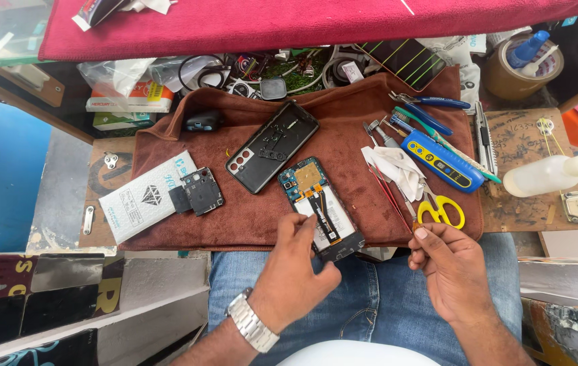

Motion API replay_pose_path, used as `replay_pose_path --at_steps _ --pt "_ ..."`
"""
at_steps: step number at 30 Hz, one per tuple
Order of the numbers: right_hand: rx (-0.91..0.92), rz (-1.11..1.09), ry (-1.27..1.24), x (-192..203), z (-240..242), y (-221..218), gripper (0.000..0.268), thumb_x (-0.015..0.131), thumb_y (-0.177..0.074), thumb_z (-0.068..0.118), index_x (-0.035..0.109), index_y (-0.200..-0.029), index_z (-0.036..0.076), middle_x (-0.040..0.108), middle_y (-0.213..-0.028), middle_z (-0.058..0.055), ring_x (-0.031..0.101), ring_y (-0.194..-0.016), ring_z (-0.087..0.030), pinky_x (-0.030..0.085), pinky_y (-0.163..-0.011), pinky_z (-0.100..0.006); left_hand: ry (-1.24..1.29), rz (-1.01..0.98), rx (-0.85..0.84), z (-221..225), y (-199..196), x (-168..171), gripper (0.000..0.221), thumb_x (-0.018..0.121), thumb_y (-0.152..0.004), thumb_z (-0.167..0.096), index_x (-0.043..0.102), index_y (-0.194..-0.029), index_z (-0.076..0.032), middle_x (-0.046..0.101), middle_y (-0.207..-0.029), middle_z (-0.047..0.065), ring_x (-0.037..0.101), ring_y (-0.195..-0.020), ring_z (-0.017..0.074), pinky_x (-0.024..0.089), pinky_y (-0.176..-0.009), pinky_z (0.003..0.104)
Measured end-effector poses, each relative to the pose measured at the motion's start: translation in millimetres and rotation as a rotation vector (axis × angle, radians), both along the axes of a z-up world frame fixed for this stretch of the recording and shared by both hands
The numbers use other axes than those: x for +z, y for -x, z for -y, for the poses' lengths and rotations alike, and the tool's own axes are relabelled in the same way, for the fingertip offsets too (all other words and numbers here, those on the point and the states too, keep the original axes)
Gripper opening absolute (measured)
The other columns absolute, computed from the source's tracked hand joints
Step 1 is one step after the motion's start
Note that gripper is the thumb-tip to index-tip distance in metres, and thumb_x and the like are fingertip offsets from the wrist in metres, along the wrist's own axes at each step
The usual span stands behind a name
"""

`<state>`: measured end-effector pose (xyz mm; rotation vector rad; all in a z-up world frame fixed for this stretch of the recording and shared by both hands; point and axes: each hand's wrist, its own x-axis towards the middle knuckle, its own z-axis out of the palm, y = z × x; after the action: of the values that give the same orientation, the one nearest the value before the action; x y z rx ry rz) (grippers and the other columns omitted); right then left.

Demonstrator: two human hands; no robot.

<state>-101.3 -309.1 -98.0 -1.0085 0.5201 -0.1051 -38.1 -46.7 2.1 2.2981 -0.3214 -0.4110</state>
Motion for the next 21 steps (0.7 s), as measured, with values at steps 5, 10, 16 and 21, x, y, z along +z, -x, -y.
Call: replay_pose_path --at_steps 5,10,16,21 --pt "0.022 0.008 0.047 -1.5 2.6 8.3 0.013 0.065 -0.099 0.01 0.066 -0.104 -0.002 0.07 -0.086 -0.011 0.062 -0.067 -0.015 0.053 -0.06 -0.028 -0.473 0.316 -0.229 -16.6 -44.9 -1.6 0.059 0.075 -0.075 -0.018 0.057 -0.132 -0.015 0.049 -0.139 0.009 0.052 -0.127 0.0304 0.046 -0.102 0.048" --pt "0.064 0.034 0.139 2.1 -8.4 3.3 0.014 0.067 -0.097 0.006 0.067 -0.106 -0.004 0.071 -0.085 -0.012 0.063 -0.064 -0.014 0.053 -0.058 -0.027 -0.401 0.614 -0.565 -11.9 -95.2 10.3 0.105 0.086 -0.05 -0.032 0.047 -0.147 -0.025 0.041 -0.156 0.007 0.031 -0.141 0.0373 0.018 -0.106 0.068" --pt "0.167 0.008 0.794 35.7 -32.5 -12.4 0.018 0.076 -0.088 0.006 0.075 -0.104 -0.001 0.07 -0.08 -0.008 0.061 -0.066 -0.011 0.047 -0.057 -0.026 -0.696 0.213 -0.489 9.3 -105.2 7.1 0.108 0.084 -0.064 -0.072 0.044 -0.149 -0.017 0.046 -0.147 0.006 0.028 -0.146 0.0305 0.007 -0.121 0.067" --pt "0.181 0.479 1.47 58.8 -56.2 -53.5 0.015 0.079 -0.078 0.007 0.073 -0.091 0.005 0.073 -0.092 -0.009 0.069 -0.087 -0.026 0.055 -0.082 -0.039 -0.345 0.596 -0.174 -8.4 -70.9 -26.2 0.108 0.079 -0.065 -0.076 0.054 -0.147 -0.011 0.048 -0.144 0.011 0.034 -0.14 0.0322 0.02 -0.114 0.061"
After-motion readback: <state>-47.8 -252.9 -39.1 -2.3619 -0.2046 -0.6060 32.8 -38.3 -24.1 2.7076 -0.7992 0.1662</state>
